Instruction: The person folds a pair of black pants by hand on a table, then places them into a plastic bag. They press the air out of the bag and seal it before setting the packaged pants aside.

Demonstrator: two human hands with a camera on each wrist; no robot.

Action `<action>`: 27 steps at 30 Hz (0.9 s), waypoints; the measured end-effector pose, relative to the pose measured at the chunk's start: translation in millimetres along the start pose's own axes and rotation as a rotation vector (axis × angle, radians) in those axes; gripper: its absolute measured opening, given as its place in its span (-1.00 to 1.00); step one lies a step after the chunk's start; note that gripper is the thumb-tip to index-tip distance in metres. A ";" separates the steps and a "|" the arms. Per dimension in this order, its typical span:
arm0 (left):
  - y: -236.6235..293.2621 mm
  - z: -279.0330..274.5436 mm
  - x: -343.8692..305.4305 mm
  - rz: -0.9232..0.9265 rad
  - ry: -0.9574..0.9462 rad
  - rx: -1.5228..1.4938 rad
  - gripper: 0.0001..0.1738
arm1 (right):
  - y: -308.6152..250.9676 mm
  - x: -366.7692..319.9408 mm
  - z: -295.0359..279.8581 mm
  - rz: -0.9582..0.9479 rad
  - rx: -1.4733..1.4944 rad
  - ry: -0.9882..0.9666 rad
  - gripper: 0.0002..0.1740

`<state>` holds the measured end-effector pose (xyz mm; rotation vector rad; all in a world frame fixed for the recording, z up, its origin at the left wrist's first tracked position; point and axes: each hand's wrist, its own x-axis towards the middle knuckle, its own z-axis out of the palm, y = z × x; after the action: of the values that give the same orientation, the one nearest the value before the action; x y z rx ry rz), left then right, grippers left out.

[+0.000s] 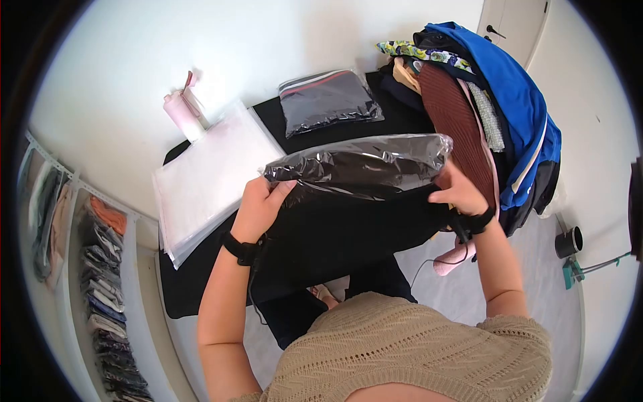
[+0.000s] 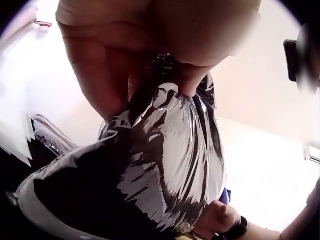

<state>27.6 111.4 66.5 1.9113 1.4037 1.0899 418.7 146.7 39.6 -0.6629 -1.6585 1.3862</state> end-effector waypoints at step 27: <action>-35.3 31.9 -8.0 -0.726 -0.230 -0.312 -0.54 | 53.6 45.6 -3.6 0.821 0.169 0.186 -0.53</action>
<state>34.9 116.7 19.1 1.1135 1.5028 0.6541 392.7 199.3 0.5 -1.4180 -1.1280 1.9197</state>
